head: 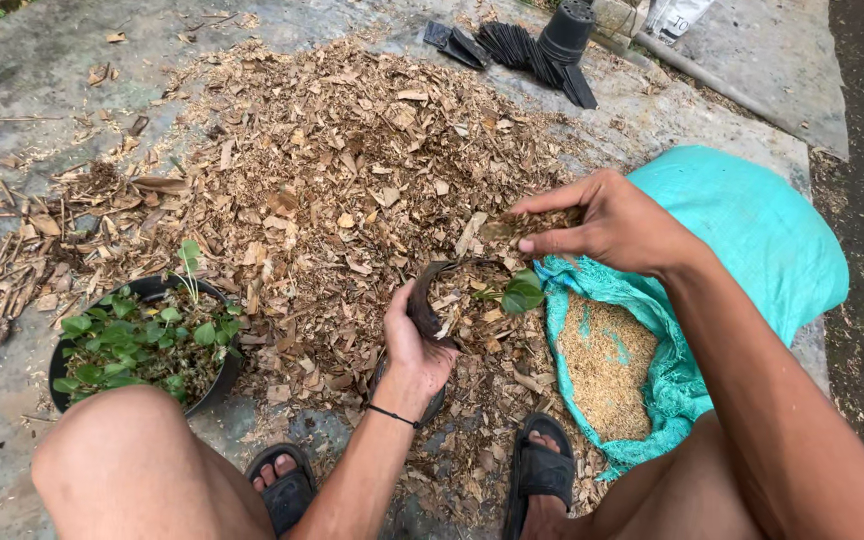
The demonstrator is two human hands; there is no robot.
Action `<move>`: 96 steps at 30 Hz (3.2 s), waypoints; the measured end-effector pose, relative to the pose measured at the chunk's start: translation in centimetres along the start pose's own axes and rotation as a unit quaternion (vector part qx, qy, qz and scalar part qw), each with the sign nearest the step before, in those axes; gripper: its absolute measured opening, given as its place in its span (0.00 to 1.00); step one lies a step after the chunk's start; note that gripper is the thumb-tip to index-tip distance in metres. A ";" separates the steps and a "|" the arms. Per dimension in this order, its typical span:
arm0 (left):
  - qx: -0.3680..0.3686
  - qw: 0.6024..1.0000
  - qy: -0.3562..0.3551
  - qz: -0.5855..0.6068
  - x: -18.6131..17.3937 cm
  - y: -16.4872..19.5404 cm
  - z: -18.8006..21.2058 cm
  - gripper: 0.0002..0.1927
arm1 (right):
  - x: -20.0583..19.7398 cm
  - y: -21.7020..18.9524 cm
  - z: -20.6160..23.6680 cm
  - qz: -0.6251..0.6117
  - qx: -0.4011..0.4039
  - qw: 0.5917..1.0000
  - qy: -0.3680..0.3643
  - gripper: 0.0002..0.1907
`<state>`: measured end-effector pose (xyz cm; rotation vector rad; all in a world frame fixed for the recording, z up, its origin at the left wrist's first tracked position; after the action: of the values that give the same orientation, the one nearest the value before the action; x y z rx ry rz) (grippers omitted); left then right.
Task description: The person sits on a concrete surface and fills a small black nursery pot with wood chips from a nearby pile. They then take a small green plant from a larger container, place it into the pot, and cover the roots with more wood chips.
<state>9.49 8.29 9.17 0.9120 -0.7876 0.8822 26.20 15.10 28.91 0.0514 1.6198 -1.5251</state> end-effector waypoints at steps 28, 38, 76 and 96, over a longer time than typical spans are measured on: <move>-0.009 0.998 -0.020 0.058 -0.5 -0.5 -0.4 0.21 | 1.5 -1.4 0.3 -0.029 -0.015 0.999 -0.012 0.16; 0.007 1.000 0.000 0.011 1.7 0.8 1.7 0.22 | 2.6 -2.2 0.2 -0.070 -0.012 0.997 -0.035 0.17; 0.014 0.999 -0.028 0.019 1.4 1.9 1.0 0.23 | 5.4 -5.5 0.8 0.165 -0.141 0.976 -0.032 0.29; 0.065 0.991 -0.031 0.111 1.3 3.6 1.0 0.21 | 5.2 -4.4 1.3 0.190 -0.071 0.979 0.008 0.28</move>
<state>6.66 8.92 11.81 0.9826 -0.9064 1.1139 21.26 10.29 29.38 0.2797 1.6185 -1.1168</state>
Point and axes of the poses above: each hand's wrist, its own z-axis away from the middle knuckle, its own x-axis out of the palm, y = z × x, the point moved 5 cm from there along -z, towards the middle knuckle, and after that the axes turned 5 degrees about -y, right-handed, at the moved point
